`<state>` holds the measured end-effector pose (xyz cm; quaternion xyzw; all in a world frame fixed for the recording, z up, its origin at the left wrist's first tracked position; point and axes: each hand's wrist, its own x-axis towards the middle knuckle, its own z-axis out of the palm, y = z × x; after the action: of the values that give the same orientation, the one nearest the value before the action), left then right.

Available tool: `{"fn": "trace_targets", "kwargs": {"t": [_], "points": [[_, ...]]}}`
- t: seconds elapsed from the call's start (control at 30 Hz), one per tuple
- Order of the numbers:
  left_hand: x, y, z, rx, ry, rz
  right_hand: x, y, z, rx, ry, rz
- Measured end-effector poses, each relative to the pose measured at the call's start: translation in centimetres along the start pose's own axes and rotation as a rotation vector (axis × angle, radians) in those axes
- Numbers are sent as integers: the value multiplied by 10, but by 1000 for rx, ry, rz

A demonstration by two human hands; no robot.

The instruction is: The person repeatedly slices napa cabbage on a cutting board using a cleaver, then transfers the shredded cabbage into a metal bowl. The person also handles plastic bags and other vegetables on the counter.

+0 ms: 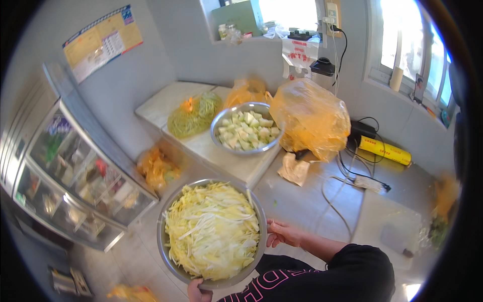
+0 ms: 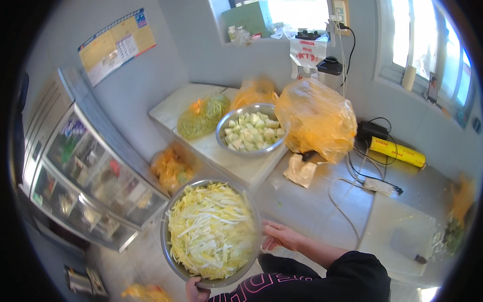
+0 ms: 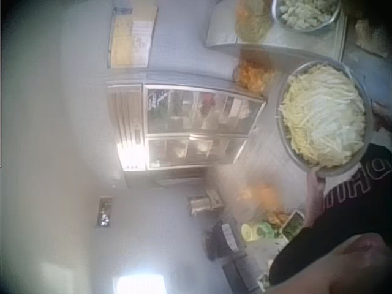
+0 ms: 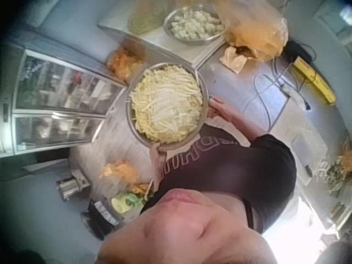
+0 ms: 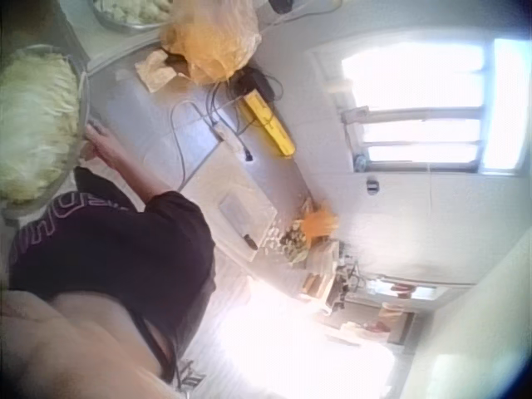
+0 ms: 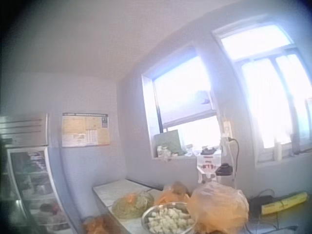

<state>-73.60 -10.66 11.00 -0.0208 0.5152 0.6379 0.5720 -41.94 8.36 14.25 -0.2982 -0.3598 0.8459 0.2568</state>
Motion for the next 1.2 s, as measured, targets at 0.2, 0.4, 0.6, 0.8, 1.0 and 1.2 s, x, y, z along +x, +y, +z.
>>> {"fn": "trace_targets", "kwargs": {"t": [0.2,0.4,0.6,0.8,1.0,1.2], "points": [[126,150,-5,170,109,69,182,-46,19,-557,-47,22],[252,280,7,688,7,742,277,-75,44,-1306,-1,-60],[464,459,76,379,-156,696,322,-69,28,-1379,169,391],[649,551,215,493,-100,840,360,-59,39,-1155,726,607],[678,443,394,758,-448,691,415,-28,80,-815,856,624],[646,316,488,1018,-1102,423,391,-13,158,-513,1094,812]]}}
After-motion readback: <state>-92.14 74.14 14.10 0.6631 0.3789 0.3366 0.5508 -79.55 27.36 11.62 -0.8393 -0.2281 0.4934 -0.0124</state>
